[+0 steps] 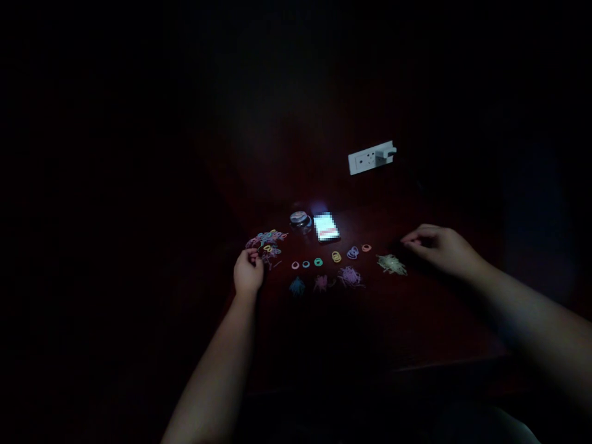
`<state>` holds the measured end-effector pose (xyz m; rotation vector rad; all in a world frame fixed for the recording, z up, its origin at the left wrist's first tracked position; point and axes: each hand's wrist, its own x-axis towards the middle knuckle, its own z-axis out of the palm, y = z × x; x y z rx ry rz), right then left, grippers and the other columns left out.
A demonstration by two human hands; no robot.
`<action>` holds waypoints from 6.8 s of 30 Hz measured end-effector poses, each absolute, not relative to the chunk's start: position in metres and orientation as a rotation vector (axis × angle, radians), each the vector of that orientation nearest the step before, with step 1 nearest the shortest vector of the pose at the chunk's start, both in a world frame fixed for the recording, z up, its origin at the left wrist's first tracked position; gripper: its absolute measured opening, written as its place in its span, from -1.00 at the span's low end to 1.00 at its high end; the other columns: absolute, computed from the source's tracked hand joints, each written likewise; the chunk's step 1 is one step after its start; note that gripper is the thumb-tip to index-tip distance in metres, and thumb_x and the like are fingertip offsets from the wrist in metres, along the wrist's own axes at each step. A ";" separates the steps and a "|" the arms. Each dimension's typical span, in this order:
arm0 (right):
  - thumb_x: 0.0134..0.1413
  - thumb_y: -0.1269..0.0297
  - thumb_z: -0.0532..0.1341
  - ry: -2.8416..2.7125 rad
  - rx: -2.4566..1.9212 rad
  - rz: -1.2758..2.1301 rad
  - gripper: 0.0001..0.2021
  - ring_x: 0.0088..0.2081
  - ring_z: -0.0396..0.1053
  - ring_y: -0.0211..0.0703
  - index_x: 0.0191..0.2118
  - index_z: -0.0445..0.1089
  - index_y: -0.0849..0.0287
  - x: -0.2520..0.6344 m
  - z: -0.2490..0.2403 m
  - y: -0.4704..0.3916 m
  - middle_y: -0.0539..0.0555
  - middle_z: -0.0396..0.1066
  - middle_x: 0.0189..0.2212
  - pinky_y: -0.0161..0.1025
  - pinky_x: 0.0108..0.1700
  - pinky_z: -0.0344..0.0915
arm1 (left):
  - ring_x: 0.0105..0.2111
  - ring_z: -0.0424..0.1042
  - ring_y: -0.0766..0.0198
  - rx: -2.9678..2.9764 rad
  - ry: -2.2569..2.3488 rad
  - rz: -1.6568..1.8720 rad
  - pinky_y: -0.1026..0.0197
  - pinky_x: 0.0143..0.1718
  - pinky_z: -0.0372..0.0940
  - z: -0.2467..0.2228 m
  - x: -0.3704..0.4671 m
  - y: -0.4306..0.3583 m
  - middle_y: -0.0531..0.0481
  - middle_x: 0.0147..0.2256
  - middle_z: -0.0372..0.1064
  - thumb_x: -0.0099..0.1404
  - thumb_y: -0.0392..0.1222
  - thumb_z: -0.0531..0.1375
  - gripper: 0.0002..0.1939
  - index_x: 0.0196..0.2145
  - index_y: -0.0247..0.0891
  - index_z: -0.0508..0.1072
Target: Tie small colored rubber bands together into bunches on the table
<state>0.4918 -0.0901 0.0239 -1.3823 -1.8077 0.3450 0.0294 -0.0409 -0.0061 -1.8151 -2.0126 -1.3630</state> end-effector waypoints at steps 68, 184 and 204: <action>0.15 0.22 0.15 -2.319 -0.922 0.212 -0.85 -0.32 0.36 -0.13 -0.38 0.36 0.14 0.320 0.030 -0.079 0.08 0.37 -0.38 -0.18 -0.25 0.28 | -0.28 0.50 0.34 -2.103 -2.125 -1.313 0.33 -0.15 0.35 0.003 0.020 -0.025 0.02 -0.27 0.53 0.20 -0.39 0.12 -0.79 -0.23 -0.22 0.46; 0.15 0.24 0.16 -2.314 -0.819 0.244 -0.81 -0.40 0.32 -0.17 -0.44 0.39 0.16 0.317 0.033 -0.077 0.05 0.36 -0.46 -0.22 -0.32 0.25 | -0.49 0.35 0.38 -2.543 -1.991 -0.956 0.32 -0.43 0.24 0.015 0.027 -0.032 0.03 -0.42 0.46 0.11 -0.34 0.18 -0.84 -0.30 -0.25 0.46; 0.13 0.27 0.16 -2.313 -0.793 0.280 -0.81 -0.40 0.32 -0.17 -0.47 0.36 0.18 0.318 0.034 -0.078 0.06 0.35 -0.47 -0.21 -0.30 0.24 | -0.43 0.45 0.30 -2.785 -2.024 -0.842 0.30 -0.39 0.33 0.043 0.027 -0.051 -0.03 -0.41 0.51 -0.02 -0.33 0.24 -0.84 -0.39 -0.28 0.52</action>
